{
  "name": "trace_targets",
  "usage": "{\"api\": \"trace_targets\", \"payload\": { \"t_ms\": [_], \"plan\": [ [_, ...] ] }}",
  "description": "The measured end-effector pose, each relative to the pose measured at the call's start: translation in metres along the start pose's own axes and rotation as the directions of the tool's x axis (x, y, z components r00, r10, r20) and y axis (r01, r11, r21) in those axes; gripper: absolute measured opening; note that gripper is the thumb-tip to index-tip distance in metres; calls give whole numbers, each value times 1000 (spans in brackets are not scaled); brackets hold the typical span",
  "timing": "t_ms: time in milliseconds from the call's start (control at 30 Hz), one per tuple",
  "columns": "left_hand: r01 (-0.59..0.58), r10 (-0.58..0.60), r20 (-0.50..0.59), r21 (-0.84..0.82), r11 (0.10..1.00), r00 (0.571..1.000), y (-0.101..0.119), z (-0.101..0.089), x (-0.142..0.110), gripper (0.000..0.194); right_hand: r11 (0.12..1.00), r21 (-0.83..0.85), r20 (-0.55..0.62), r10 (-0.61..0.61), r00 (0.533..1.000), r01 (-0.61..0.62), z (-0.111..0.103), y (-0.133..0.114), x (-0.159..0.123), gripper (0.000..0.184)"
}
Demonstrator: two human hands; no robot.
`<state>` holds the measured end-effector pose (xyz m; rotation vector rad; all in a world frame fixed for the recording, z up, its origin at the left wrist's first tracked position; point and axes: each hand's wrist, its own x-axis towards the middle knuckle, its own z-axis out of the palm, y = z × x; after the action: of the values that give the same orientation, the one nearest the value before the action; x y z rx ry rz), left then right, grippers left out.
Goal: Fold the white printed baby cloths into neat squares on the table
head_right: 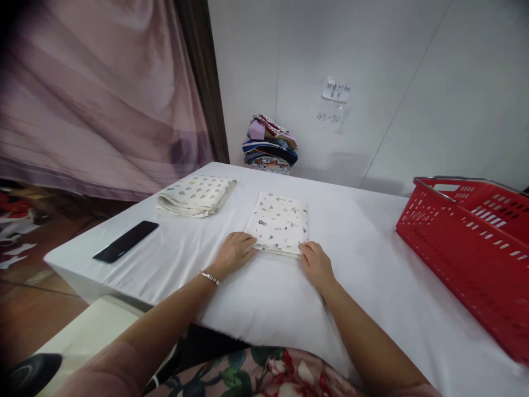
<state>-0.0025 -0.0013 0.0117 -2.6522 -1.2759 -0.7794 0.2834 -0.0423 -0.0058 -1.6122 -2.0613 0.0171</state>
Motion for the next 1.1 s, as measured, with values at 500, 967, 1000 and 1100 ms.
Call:
{"api": "trace_targets", "payload": {
  "t_ms": [500,967,1000,1100],
  "plan": [
    [149,-152,2,156,976,988,20,37,25,53,1000,-6,15,-3,1000,3,-2,-2,-3,31],
    [181,-180,-26,137,974,983,22,37,21,52,990,-61,359,-98,928,128,18,-46,88,46],
    [187,-186,-21,132,974,982,22,38,21,52,992,-68,396,-74,915,109,24,-43,89,47],
    [208,-209,-10,113,971,978,23,39,20,52,995,-52,445,-50,894,82,31,-33,90,49]
  ]
}}
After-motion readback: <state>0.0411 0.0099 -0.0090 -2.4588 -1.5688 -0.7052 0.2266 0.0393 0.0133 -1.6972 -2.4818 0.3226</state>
